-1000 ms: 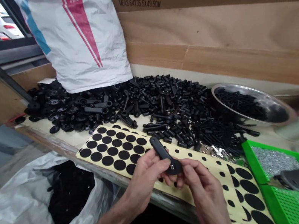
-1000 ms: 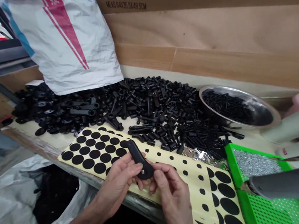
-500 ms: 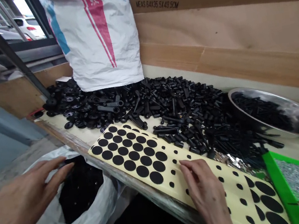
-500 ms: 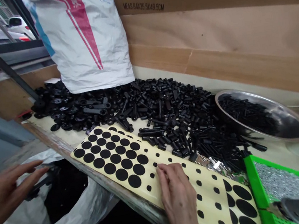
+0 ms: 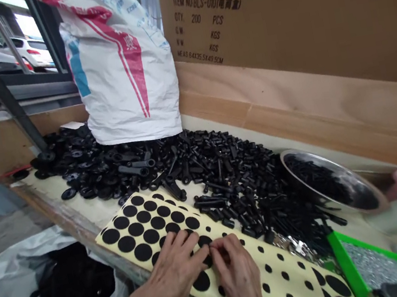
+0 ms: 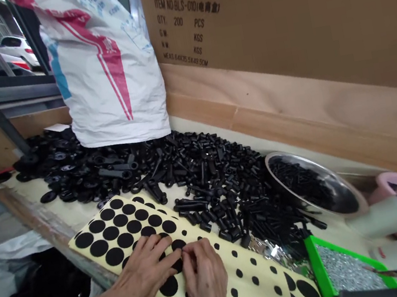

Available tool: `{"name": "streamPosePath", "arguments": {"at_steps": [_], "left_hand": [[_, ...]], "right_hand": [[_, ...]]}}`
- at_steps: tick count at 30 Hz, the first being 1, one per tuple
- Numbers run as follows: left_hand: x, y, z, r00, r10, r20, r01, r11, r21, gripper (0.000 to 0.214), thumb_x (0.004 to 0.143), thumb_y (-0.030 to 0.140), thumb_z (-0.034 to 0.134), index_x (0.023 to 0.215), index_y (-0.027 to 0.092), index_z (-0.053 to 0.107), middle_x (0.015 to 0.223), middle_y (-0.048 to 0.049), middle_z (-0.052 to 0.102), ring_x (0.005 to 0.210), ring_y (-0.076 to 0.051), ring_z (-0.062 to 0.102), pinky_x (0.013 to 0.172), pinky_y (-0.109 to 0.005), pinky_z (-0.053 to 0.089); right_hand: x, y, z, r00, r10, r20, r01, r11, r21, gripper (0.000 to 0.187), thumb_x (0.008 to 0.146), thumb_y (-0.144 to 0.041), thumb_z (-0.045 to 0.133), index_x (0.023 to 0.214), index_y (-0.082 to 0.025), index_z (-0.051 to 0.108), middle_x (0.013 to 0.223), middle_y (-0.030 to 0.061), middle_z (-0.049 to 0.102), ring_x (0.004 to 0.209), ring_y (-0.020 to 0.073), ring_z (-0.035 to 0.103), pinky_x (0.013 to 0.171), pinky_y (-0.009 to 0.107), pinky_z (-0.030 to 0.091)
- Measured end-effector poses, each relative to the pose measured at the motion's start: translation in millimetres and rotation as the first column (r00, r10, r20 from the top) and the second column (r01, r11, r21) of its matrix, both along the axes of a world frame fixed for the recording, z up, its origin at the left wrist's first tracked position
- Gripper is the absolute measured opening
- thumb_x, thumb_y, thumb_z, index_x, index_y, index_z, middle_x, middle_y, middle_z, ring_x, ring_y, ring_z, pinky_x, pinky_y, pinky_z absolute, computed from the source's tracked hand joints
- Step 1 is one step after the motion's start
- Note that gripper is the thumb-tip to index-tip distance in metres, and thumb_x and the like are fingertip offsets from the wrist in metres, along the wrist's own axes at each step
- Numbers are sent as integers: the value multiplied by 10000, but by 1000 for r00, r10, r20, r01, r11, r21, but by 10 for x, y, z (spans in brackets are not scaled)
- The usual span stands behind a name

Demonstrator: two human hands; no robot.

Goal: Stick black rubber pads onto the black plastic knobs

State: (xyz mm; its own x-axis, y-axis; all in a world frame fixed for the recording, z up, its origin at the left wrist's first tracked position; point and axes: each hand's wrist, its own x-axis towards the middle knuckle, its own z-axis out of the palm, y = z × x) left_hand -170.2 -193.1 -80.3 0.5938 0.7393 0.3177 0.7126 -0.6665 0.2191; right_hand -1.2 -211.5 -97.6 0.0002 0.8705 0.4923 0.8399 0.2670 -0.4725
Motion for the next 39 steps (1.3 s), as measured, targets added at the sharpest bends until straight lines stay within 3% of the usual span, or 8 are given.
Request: {"name": "streamPosePath", "arguments": {"at_steps": [4, 7, 11, 18, 25, 31, 35, 39], "left_hand": [[21, -11, -20, 1000, 5, -7, -4, 1000, 26, 256, 893, 187, 550, 1143, 241, 571, 1165, -55, 586, 1019, -246, 497, 907, -425, 358], [47, 4, -97, 1000, 19, 7, -20, 995, 100, 277, 882, 202, 568, 1157, 236, 572, 1171, -63, 600, 1025, -253, 504, 904, -429, 345], [57, 20, -124, 1000, 21, 7, -22, 995, 96, 301, 887, 200, 549, 1187, 225, 562, 1182, -74, 611, 1026, -262, 508, 897, -437, 344], [-4, 21, 158, 990, 34, 138, -4, 977, -212, 166, 880, 196, 561, 1042, 193, 592, 1015, -50, 645, 949, -224, 511, 866, -377, 378], [29, 76, 369, 851, 307, 427, -26, 836, -548, 134, 870, 253, 562, 804, 218, 674, 843, 0, 680, 863, -179, 557, 866, -322, 363], [272, 71, 500, 628, 551, 549, 130, 622, -773, 160, 815, 292, 590, 735, 166, 648, 714, 6, 608, 698, -136, 509, 663, -245, 384], [442, 39, 600, 619, 573, 537, 197, 548, -813, 163, 789, 302, 609, 727, 154, 639, 679, 18, 568, 644, -114, 462, 603, -230, 340], [601, 2, 599, 672, 540, 507, 199, 528, -826, 130, 763, 294, 630, 744, 165, 624, 644, 40, 533, 607, -102, 433, 574, -225, 321]], "right_hand": [[-14, -7, -34, 996, -62, -67, 65, 997, 38, 212, 952, -347, 463, 1014, -191, 594, 887, 66, 596, 675, 167, 617, 583, 266, 508], [-35, -11, -41, 993, -16, -119, 23, 998, 52, 213, 953, -321, 449, 935, -204, 626, 844, 62, 591, 712, 184, 615, 636, 293, 506], [-58, 17, 46, 951, -32, -307, -25, 984, -179, 169, 903, -281, 505, 810, -220, 632, 795, 29, 586, 684, 170, 592, 632, 279, 471], [41, 66, 195, 839, 25, -543, -222, 928, -300, 179, 839, -327, 542, 718, -209, 603, 810, 25, 568, 758, 177, 580, 708, 285, 476], [125, -42, 377, 692, -30, -722, -334, 872, -356, 235, 853, -415, 590, 789, -196, 648, 875, 38, 599, 821, 182, 590, 715, 279, 489], [238, -233, 318, 618, -186, -764, -85, 950, -300, 536, 844, -459, 615, 1320, -229, 525, 1117, 68, 598, 766, 152, 607, 702, 291, 528], [406, -291, 408, 662, -166, -731, -122, 938, -324, 290, 829, -470, 625, 950, -212, 679, 925, 37, 640, 792, 169, 599, 714, 274, 504], [480, -327, 518, 696, -118, -708, -105, 959, -264, 219, 844, -414, 613, 754, -215, 625, 711, -9, 575, 627, 135, 524, 578, 241, 449]]}}
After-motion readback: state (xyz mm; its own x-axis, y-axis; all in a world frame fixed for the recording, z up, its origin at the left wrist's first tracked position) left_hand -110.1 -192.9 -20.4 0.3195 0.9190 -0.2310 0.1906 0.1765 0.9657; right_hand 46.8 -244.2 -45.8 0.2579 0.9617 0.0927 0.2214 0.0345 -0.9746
